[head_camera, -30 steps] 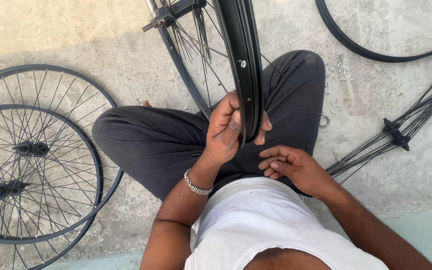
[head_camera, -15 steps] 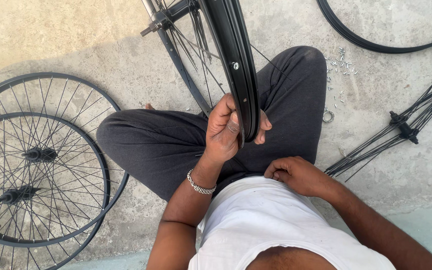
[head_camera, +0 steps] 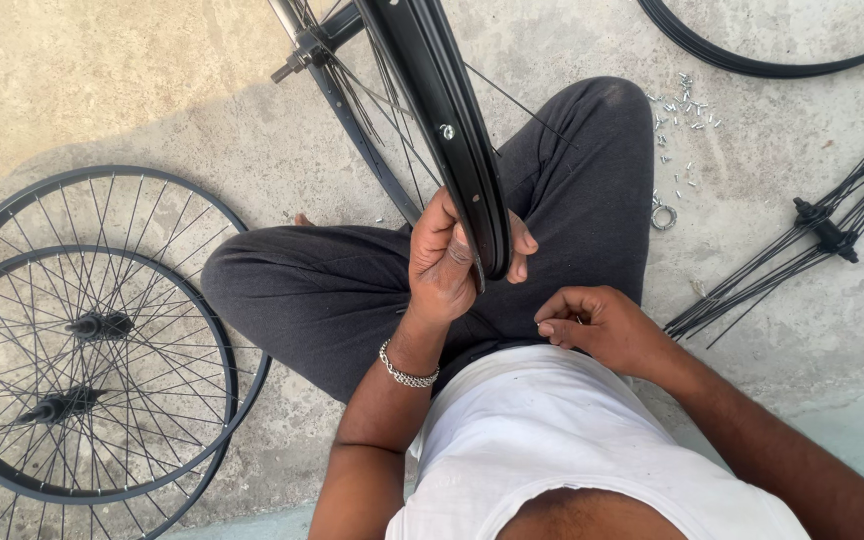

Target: The person sits on the floor and laces a bicycle wheel by inserting spokes through the rim and hub. They thread the spoke ends through the rim holes and secure them with nipples, repeating the process around the wheel.

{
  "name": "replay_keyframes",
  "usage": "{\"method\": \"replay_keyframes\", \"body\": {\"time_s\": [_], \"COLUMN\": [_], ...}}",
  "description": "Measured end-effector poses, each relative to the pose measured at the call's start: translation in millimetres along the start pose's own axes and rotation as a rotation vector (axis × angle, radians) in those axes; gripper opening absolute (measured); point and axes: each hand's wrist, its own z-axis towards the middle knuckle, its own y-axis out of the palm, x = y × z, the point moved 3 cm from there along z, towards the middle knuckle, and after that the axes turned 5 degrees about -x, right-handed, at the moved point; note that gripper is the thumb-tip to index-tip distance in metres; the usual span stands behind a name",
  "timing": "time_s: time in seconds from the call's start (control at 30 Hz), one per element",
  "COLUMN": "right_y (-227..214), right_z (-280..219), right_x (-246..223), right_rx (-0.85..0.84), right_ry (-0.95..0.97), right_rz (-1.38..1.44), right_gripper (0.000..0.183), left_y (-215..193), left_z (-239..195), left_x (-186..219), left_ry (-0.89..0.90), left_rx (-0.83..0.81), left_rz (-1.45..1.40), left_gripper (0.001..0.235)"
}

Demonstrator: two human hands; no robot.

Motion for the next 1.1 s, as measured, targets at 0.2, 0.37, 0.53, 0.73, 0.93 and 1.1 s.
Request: {"method": "replay_keyframes", "body": {"time_s": [0.2, 0.37, 0.53, 0.73, 0.93, 1.1], "right_y": [-15.9, -17.9, -9.1, -4.9, 0.2, 6.4], "right_z": [-14.4, -30.7, -40.9, -52.9, -57.6, -62.2], "right_x": [-42.0, -82.2, -112.4, -144.6, -163.4, -177.2], "right_rx": [0.053, 0.107, 0.196, 0.524, 0.727, 0.748], "right_ry": [-0.330, -0.589, -0.711, -0.867, -1.000, -1.016], "right_rz": [0.322, 0.470, 0.276, -0.395, -0.927, -1.119], "right_gripper": [0.021, 0.016, 0.013, 0.015, 0.021, 0.021], "left_y": [-0.9, 1.0, 1.5, -2.0, -2.5, -1.3], "left_z": [-3.1, -1.7, -3.1, -7.1, -6.3, -4.1], "left_x": [-0.3, 2.5, 4.0, 1.0, -1.8, 0.0], "left_ry": [-0.018, -0.039, -0.024, -0.017, -0.007, -0.025], "left_rx": [0.029, 0.031, 0.055, 0.090, 0.094, 0.111], "left_rz": [0.002, -0.018, -0.018, 0.092, 0.069, 0.061], "left_gripper": [0.027, 0.025, 0.026, 0.026, 0.026, 0.026]}}
